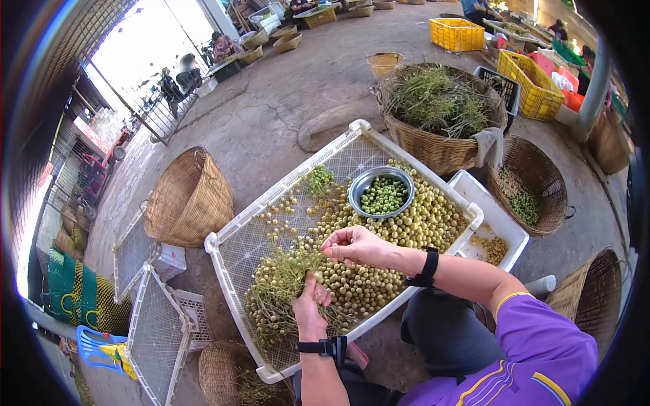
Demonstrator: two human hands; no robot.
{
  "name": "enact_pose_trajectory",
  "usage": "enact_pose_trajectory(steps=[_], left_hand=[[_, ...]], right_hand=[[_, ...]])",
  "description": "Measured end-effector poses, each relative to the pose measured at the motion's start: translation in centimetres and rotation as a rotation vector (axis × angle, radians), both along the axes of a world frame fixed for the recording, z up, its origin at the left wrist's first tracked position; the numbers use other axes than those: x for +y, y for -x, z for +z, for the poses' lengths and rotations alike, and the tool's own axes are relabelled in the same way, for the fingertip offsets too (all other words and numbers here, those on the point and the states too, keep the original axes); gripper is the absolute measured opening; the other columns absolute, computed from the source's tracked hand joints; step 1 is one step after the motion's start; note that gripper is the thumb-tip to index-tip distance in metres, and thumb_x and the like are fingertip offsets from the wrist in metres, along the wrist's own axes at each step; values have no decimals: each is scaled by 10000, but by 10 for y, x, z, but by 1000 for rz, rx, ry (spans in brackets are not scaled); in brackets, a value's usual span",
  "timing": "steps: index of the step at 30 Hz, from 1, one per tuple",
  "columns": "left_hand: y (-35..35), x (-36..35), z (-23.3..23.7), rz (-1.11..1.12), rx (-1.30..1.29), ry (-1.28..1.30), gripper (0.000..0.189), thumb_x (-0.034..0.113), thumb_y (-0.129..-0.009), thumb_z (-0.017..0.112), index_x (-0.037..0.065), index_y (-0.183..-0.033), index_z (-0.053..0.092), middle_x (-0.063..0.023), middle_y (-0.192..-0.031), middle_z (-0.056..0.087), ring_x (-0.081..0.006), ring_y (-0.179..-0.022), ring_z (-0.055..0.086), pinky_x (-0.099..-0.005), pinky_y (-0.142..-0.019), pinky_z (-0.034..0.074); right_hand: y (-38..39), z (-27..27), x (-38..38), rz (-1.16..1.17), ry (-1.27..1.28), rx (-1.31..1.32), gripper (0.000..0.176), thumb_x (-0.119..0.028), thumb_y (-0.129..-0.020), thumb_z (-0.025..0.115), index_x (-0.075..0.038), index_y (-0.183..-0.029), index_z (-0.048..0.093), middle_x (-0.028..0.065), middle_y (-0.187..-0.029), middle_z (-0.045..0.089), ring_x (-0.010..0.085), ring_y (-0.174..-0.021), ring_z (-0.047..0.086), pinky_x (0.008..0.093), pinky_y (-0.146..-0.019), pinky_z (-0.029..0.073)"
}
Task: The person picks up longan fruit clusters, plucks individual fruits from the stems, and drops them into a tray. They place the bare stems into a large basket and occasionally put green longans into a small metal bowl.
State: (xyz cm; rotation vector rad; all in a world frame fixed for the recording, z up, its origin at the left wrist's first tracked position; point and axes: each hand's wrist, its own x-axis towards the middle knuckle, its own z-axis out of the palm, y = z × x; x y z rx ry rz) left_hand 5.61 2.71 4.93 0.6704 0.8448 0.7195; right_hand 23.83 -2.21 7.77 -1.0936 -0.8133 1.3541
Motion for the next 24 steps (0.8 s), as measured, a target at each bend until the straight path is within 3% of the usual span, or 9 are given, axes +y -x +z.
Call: enact_pose_trajectory(steps=[1,4,5,8,13,17,19,22,24], left_hand=[[-1,-1,1,1,0,0,161,187,-851,607,90,-783,498,50,-538,352,-67,-440,330,-222,-408,280],[-5,-5,9,21,54,-28,166,166,-826,640,86,-782,502,48,-540,373,-66,-434,345,-230,-391,281],[-6,-6,13,21,57,-36,164,167,-824,642,82,-781,509,48,-537,371,-65,-432,343,-229,-389,279],[-3,-4,7,3,53,-58,156,162,-819,646,77,-779,521,48,-530,368,-65,-429,343,-228,-386,276],[-6,-7,18,-11,120,-121,134,165,-841,612,98,-781,513,57,-524,361,-56,-419,320,-215,-398,263],[-5,-7,17,5,134,-118,139,172,-836,620,100,-783,513,56,-523,364,-54,-418,321,-216,-390,263],[-3,-5,15,10,120,-110,148,179,-834,624,103,-777,510,56,-522,365,-55,-418,321,-217,-388,264],[-2,-2,10,63,112,-74,180,172,-811,651,77,-747,512,43,-523,382,-71,-423,345,-237,-381,280],[-3,-2,9,120,135,-70,197,172,-809,654,77,-730,501,39,-524,384,-73,-419,349,-238,-379,279]], right_hand=[[2,-4,3,1,0,0,302,-253,-804,674,-31,-989,589,-14,-770,593,23,-559,500,164,-467,387],[7,-12,10,-69,-186,-397,257,-208,-789,690,-22,-940,597,-3,-753,600,35,-574,502,181,-504,416],[6,-13,10,-68,-187,-397,257,-208,-789,690,-22,-940,597,-3,-753,600,35,-574,502,181,-504,416],[5,-12,9,-16,0,-438,225,-190,-799,676,-23,-928,596,-3,-725,599,38,-564,506,185,-498,420],[3,-20,9,41,-58,-107,184,-189,-808,645,-18,-867,609,11,-699,614,56,-571,550,191,-487,437],[1,-17,7,58,-39,-168,176,-202,-835,619,-33,-883,627,8,-704,619,43,-565,541,181,-487,438],[-4,-12,4,55,-58,-136,195,-227,-843,610,-42,-899,634,-1,-712,619,35,-546,528,163,-441,402],[-9,4,-6,22,147,94,207,-218,-826,576,-54,-942,627,-13,-745,609,21,-509,490,133,-364,297],[-9,8,-11,79,140,96,218,-207,-829,565,-50,-974,610,-12,-749,607,16,-511,488,132,-366,288]])
